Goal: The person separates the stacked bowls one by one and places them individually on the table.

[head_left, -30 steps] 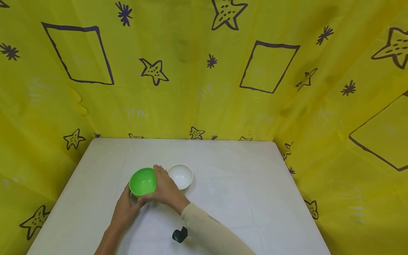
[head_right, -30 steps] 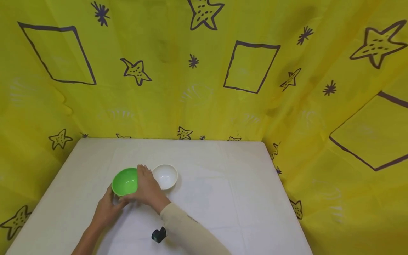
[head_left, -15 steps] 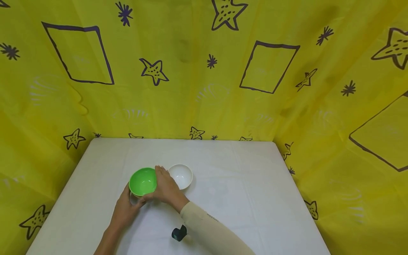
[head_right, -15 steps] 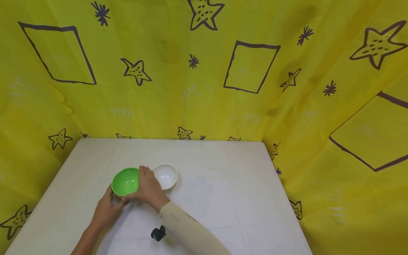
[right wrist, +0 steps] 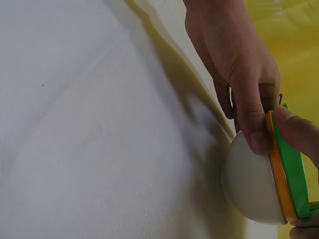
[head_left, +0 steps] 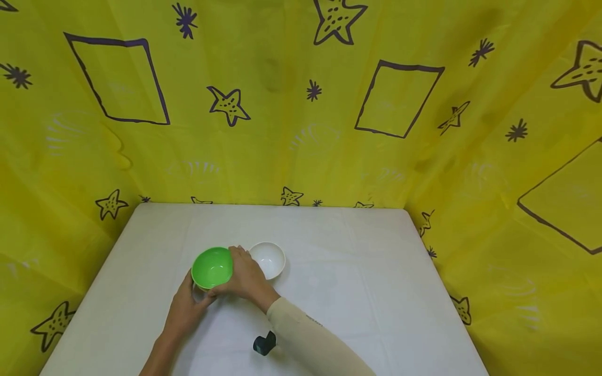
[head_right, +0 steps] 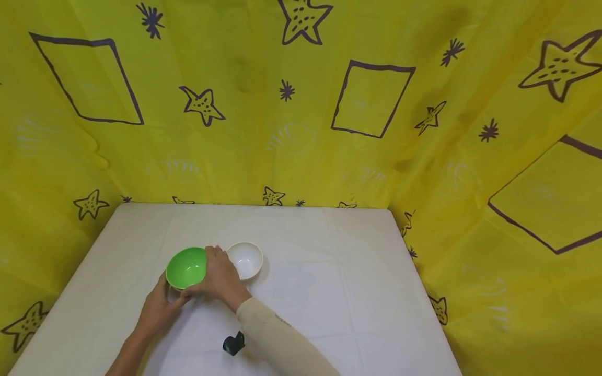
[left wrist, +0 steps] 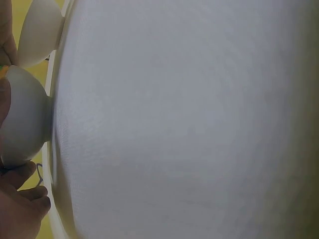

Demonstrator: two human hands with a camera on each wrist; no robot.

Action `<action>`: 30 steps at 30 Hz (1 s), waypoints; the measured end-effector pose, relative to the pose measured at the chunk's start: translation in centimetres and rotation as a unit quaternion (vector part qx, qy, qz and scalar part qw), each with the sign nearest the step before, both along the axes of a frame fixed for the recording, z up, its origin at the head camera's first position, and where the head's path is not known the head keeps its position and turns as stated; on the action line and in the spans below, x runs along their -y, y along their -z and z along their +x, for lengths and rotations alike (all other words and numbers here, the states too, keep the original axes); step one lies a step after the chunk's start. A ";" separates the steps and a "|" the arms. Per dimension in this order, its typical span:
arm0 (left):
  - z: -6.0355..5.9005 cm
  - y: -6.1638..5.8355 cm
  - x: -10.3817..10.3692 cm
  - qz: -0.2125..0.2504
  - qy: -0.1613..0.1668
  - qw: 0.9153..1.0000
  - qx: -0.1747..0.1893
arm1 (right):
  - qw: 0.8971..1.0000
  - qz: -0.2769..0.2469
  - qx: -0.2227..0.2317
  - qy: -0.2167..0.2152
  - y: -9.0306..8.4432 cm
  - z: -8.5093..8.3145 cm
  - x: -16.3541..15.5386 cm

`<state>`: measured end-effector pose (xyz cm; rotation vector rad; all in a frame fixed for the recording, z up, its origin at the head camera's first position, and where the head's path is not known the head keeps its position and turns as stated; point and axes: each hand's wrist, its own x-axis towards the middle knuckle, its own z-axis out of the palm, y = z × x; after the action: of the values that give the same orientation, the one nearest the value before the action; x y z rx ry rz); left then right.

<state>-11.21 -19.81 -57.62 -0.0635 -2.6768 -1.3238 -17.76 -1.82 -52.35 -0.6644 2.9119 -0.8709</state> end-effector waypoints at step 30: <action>0.3 -0.6 -0.1 0.007 -0.008 1.000 0.020 | 0.997 -0.072 -0.006 0.013 -2.6 0.5 -1.0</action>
<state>-10.94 -19.71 -57.03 -0.0154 -2.6951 -1.3521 -17.24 -0.77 -49.75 -0.6423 2.8964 -1.0910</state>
